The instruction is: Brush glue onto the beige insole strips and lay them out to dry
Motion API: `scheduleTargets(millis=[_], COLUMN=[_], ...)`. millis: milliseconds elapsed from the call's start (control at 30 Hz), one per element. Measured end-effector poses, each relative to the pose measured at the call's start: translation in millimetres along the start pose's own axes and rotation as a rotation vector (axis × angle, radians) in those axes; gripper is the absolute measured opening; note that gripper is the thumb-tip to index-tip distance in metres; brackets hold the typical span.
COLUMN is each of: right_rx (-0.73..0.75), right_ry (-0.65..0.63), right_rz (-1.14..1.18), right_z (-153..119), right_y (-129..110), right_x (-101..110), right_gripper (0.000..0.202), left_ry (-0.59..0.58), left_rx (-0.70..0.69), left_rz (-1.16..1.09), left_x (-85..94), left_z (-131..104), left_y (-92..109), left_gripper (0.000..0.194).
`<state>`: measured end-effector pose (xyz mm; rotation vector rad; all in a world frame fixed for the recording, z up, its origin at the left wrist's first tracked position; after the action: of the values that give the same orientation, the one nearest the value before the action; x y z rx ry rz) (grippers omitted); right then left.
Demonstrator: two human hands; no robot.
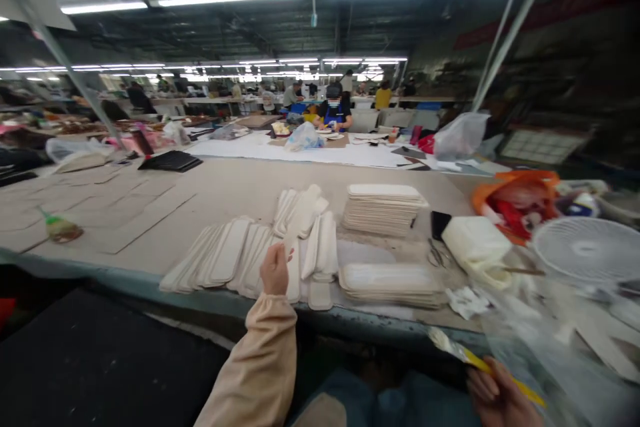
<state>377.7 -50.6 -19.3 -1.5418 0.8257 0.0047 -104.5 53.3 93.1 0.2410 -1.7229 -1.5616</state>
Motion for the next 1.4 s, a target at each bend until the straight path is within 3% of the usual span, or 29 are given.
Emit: scheduleTargets(millis=[100, 200, 400, 467, 567, 700, 800, 933, 1100, 1233, 1400], right_rx=[0.114, 0.232, 0.422, 0.47, 0.514, 0.56, 0.604, 0.603, 0.579, 0.555, 0.563], right_ry=[-0.077, -0.152, -0.276, -0.319, -0.344, -0.393, -0.303, -0.188, -0.194, -0.198, -0.18], right_rz=[0.125, 0.183, 0.084, 0.044, -0.048, -0.26, -0.396, -0.439, -0.44, -0.449, -0.486], right_z=[-0.2, 13.8, 50.9, 61.5, 73.1, 80.4, 87.6, 98.1, 102.4, 101.5, 99.6], right_y=[-22.3, -44.1, -67.0, -66.6, -62.1, -52.8, -42.8, -28.2, -24.3, -22.9, -20.6], right_x=[-29.1, -58.3, -130.5, -151.0, -169.3, -172.9, -158.6, -139.6, -139.7, -140.3, -134.9], right_gripper=[0.025, 0.028, 0.034, 0.036, 0.04, 0.043, 0.042, 0.043, 0.045, 0.045, 0.044], left_ry=[-0.168, -0.382, -0.785, -0.85, -0.853, -0.834, -0.865, -0.859, -0.655, -0.754, -0.841], left_rx=[0.047, 0.044, 0.044, 0.02, -0.032, -0.075, -0.075, 0.019, 0.103, 0.032, -0.135], left_rz=[-0.347, -0.401, -0.255, -0.174, -0.066, 0.072, 0.091, 0.074, 0.152, 0.329, 0.484], left_x=[4.1, -6.6, -68.2, -89.8, -114.3, -132.8, -135.7, -127.6, -110.7, -109.6, -111.9], left_z=[-18.4, -33.4, -51.8, -54.6, -56.2, -55.3, -50.0, -35.6, -18.9, -23.9, -32.7], left_y=[14.3, 36.9, 71.0, 78.8, 86.4, 82.6, 71.3, 53.7, 44.3, 38.0, 28.8], left_gripper=[0.031, 0.03, 0.033, 0.033, 0.033, 0.032, 0.032, 0.044, 0.04, 0.042, 0.067])
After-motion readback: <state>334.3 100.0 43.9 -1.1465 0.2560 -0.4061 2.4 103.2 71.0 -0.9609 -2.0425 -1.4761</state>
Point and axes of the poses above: each hand's wrist, its own z-axis towards the middle knuckle, its own x-axis out of the back of the hand, y = z × x, the point moved 5 cm from there along z, towards the middle knuckle, and after that the axes turned 14 degrees about x, right-handed, at the moved point
